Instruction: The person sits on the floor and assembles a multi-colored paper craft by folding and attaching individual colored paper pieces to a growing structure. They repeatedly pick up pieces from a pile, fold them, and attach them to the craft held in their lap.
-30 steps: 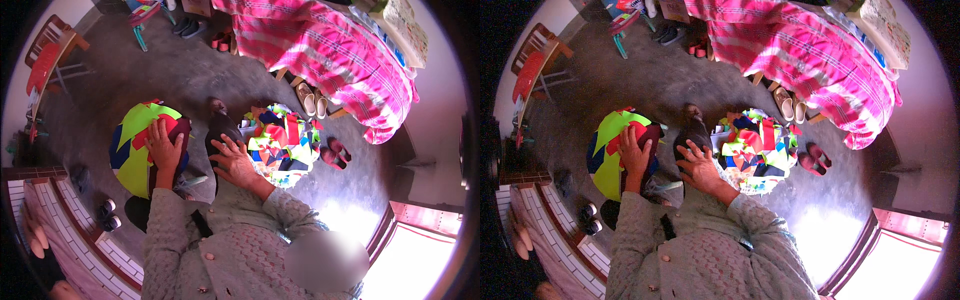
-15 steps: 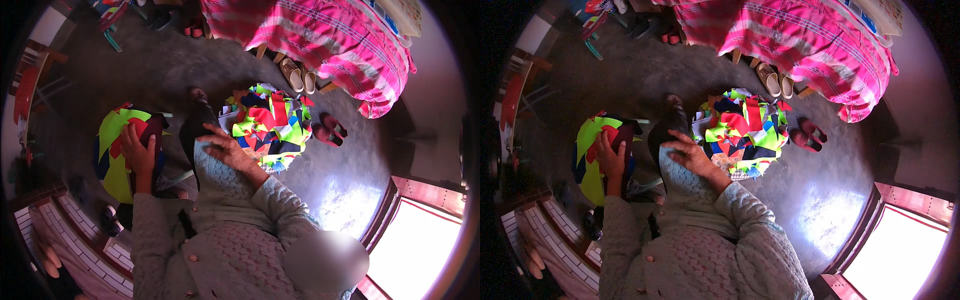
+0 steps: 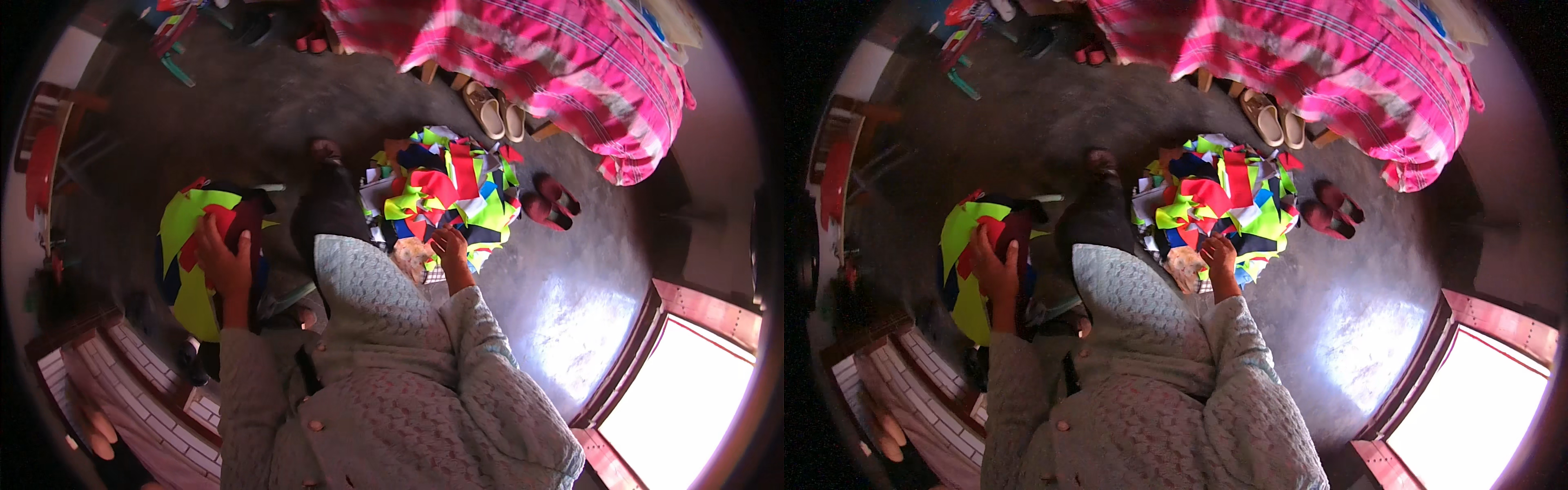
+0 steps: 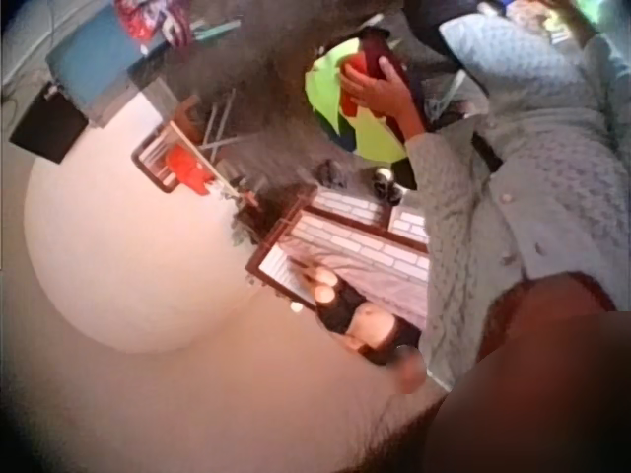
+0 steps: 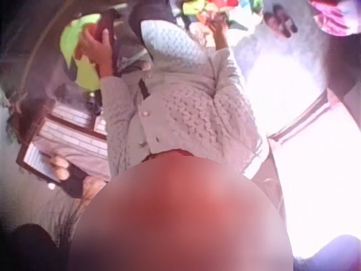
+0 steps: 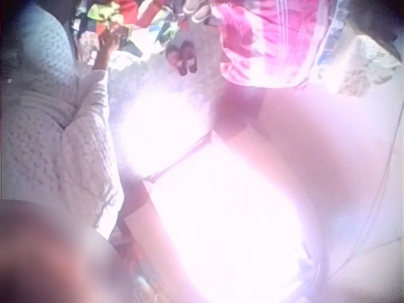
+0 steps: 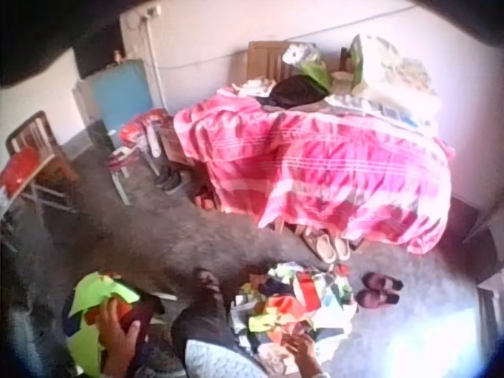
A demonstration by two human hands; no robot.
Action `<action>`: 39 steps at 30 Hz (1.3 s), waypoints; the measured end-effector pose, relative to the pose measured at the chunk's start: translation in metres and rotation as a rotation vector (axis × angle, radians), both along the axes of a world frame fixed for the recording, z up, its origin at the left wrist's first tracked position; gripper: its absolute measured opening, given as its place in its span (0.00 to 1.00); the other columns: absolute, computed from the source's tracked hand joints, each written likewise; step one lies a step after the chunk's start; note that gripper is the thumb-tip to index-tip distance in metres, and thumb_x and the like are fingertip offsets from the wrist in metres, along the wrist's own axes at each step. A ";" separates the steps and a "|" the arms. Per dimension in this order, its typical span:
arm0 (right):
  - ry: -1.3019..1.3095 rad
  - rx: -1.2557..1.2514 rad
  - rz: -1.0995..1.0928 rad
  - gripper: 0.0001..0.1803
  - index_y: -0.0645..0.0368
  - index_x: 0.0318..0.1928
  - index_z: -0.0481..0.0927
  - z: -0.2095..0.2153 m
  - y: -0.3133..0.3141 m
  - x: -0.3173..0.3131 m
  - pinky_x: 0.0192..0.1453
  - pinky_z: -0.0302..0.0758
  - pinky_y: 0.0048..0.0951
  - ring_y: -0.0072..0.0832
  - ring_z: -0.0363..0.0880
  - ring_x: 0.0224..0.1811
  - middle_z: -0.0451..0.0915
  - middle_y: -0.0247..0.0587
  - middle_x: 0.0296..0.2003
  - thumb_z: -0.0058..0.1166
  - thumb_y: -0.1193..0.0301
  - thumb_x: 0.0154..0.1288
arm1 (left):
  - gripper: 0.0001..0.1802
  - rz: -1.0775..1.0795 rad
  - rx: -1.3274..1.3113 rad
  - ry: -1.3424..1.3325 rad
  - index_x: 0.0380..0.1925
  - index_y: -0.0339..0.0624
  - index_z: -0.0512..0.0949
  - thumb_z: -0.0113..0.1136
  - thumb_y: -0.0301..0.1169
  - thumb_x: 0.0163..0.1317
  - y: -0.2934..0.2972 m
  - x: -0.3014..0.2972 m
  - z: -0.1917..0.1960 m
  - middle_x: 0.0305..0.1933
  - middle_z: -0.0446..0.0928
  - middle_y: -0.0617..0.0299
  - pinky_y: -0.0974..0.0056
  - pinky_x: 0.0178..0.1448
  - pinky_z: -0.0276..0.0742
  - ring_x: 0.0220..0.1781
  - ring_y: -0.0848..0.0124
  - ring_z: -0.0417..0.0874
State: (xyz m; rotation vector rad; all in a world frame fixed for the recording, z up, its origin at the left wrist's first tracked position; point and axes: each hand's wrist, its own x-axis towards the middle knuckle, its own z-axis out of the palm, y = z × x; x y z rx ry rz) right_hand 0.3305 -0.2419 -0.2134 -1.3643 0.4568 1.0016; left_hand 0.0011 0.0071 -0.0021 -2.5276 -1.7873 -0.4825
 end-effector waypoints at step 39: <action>0.281 0.022 -0.627 0.13 0.60 0.40 0.71 -0.104 -0.074 0.081 0.29 0.78 0.31 0.36 0.76 0.30 0.72 0.43 0.28 0.58 0.69 0.58 | 0.35 -0.072 -0.019 0.007 0.61 0.37 0.59 0.58 0.40 0.56 0.005 -0.007 -0.011 0.66 0.55 0.41 0.51 0.68 0.52 0.68 0.47 0.56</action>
